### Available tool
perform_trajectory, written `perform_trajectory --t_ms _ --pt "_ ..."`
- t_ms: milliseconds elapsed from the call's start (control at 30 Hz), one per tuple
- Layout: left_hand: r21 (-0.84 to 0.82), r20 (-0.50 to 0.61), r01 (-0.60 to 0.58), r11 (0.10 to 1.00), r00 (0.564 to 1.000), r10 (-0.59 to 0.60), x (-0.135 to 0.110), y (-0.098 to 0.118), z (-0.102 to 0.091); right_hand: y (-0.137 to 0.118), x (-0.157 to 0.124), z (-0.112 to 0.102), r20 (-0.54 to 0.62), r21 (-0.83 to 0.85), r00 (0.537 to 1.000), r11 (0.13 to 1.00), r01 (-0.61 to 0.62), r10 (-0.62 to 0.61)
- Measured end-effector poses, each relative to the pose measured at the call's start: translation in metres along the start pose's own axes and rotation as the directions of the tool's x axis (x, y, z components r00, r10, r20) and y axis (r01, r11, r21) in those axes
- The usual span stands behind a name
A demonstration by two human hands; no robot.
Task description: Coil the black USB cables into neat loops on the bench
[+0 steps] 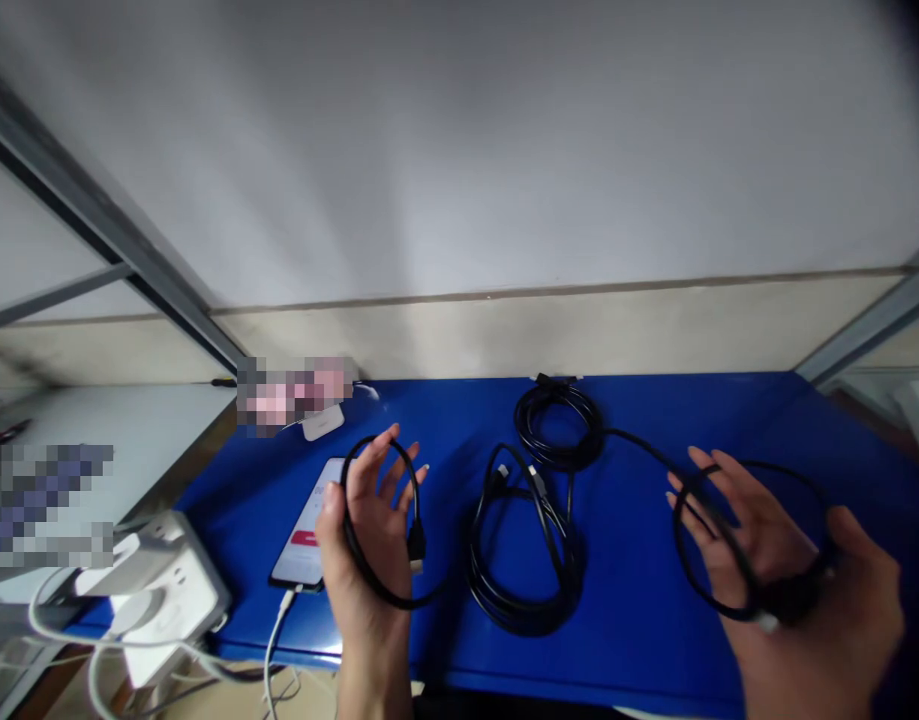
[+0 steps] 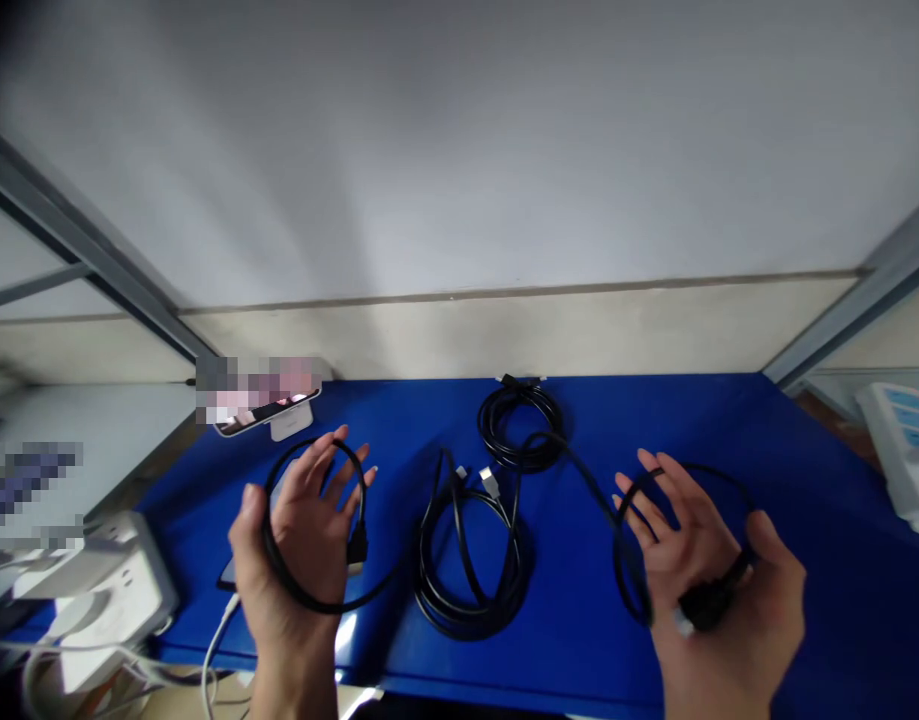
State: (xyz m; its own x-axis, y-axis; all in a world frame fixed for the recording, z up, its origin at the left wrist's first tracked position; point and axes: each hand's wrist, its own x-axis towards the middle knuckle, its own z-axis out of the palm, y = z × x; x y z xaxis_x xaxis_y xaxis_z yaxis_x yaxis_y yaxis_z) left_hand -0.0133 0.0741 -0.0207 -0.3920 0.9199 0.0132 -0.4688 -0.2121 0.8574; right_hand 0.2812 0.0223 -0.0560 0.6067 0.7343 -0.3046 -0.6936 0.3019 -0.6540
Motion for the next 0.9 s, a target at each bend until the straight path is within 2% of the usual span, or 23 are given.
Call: perform_trajectory --t_ms 100,200,267,367,500,567,600,667,733,800,833,900 --pt "0.038 0.023 -0.017 0.999 1.000 0.016 -0.002 -0.003 0.003 0.003 -0.003 0.009 -0.016 -0.137 0.996 0.986 -0.090 0.089" --pt "0.030 0.029 -0.027 0.999 0.999 0.026 -0.003 0.000 0.001 0.005 -0.010 0.020 -0.045 -0.220 0.999 0.976 -0.006 -0.003" --pt "0.021 -0.008 -0.043 0.999 0.999 0.044 -0.001 0.004 -0.003 0.005 -0.014 0.024 -0.091 -0.231 0.993 0.972 0.053 -0.076" --pt "-0.038 -0.090 -0.084 0.996 0.993 0.080 0.003 0.008 -0.007 0.003 -0.020 0.028 -0.077 -0.209 0.994 0.976 0.060 -0.078" --pt "-0.167 -0.169 -0.076 0.983 0.985 0.047 -0.003 0.001 0.006 0.017 -0.027 0.037 0.046 -0.232 0.997 0.970 0.070 -0.061" --pt "-0.216 -0.126 -0.016 0.976 0.992 -0.012 -0.013 -0.007 0.021 0.035 -0.034 0.044 0.142 -0.287 0.989 0.954 0.091 -0.051" --pt "-0.231 -0.074 0.036 0.972 0.996 -0.055 -0.019 -0.012 0.028 0.045 -0.039 0.047 0.232 -0.342 0.972 0.933 0.110 -0.029" --pt "-0.247 0.021 0.142 0.958 0.990 -0.141 -0.033 -0.020 0.042 0.068 -0.052 0.051 0.297 -0.370 0.954 0.915 0.162 -0.049" --pt "-0.245 0.078 0.234 0.941 0.972 -0.222 -0.045 -0.029 0.051 0.087 -0.065 0.053 0.435 -0.497 0.897 0.810 0.310 -0.076" --pt "-0.231 0.126 0.309 0.922 0.950 -0.287 -0.055 -0.035 0.055 0.099 -0.077 0.053 0.583 -0.544 0.804 0.678 0.495 -0.119" --pt "-0.214 0.143 0.326 0.921 0.943 -0.301 -0.058 -0.037 0.055 0.102 -0.082 0.053 0.655 -0.541 0.747 0.622 0.567 -0.112" --pt "-0.166 0.167 0.308 0.937 0.945 -0.281 -0.062 -0.039 0.054 0.105 -0.087 0.054 0.730 -0.530 0.679 0.561 0.636 -0.079"
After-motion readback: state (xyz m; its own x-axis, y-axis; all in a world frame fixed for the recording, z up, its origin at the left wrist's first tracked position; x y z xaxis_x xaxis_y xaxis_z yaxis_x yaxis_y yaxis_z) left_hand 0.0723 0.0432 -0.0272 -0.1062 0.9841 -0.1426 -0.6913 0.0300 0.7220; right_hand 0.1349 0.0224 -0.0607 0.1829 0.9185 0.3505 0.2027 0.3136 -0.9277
